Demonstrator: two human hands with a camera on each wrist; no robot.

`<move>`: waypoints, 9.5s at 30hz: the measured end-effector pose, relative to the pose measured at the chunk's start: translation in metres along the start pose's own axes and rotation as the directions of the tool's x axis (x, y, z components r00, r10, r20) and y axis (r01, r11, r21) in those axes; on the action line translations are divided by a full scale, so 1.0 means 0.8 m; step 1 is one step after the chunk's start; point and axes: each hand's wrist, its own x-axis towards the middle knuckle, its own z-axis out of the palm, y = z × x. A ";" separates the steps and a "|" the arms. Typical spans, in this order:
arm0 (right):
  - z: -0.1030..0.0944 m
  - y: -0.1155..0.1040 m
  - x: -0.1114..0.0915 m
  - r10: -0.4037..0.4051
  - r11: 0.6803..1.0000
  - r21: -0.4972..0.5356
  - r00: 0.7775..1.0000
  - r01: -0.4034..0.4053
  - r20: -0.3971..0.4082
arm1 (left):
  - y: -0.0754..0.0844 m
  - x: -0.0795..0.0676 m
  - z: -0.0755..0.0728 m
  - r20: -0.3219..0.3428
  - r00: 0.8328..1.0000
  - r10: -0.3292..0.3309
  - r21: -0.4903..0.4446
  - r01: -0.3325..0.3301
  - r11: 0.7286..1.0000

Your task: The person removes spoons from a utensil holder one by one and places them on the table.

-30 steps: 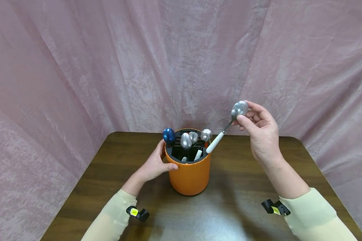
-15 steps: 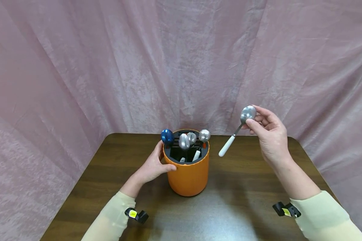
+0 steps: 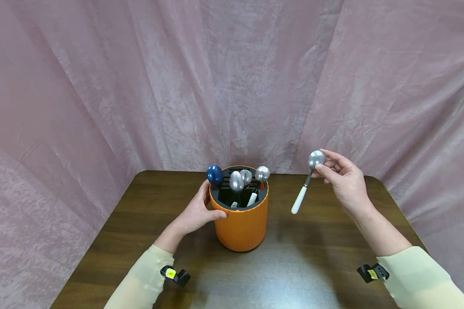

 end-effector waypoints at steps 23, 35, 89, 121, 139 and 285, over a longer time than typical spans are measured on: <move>-0.015 0.075 -0.011 0.314 0.931 -0.230 0.943 -0.282 0.113 | 0.000 -0.001 0.001 -0.008 0.999 -0.034 0.008 0.034 0.999; -0.016 0.101 -0.018 0.409 0.893 -0.267 0.900 -0.362 0.149 | 0.000 0.000 0.000 -0.006 0.999 -0.036 0.017 0.037 0.999; 0.006 0.163 -0.047 0.666 0.711 -0.455 0.721 -0.537 0.190 | 0.000 0.001 -0.001 -0.007 0.999 -0.039 0.013 0.039 0.999; -0.015 0.159 -0.047 0.670 0.724 -0.368 0.721 -0.583 0.176 | 0.000 0.002 -0.001 -0.008 0.999 -0.044 0.016 0.044 0.999; -0.039 0.113 -0.011 0.346 0.917 -0.328 0.862 -0.226 0.372 | -0.001 0.001 -0.002 -0.008 0.999 -0.038 0.005 0.039 0.999; 0.026 -0.014 0.049 -0.289 0.906 0.337 0.956 0.255 0.054 | -0.003 0.002 -0.001 -0.012 1.000 -0.016 -0.015 0.015 1.000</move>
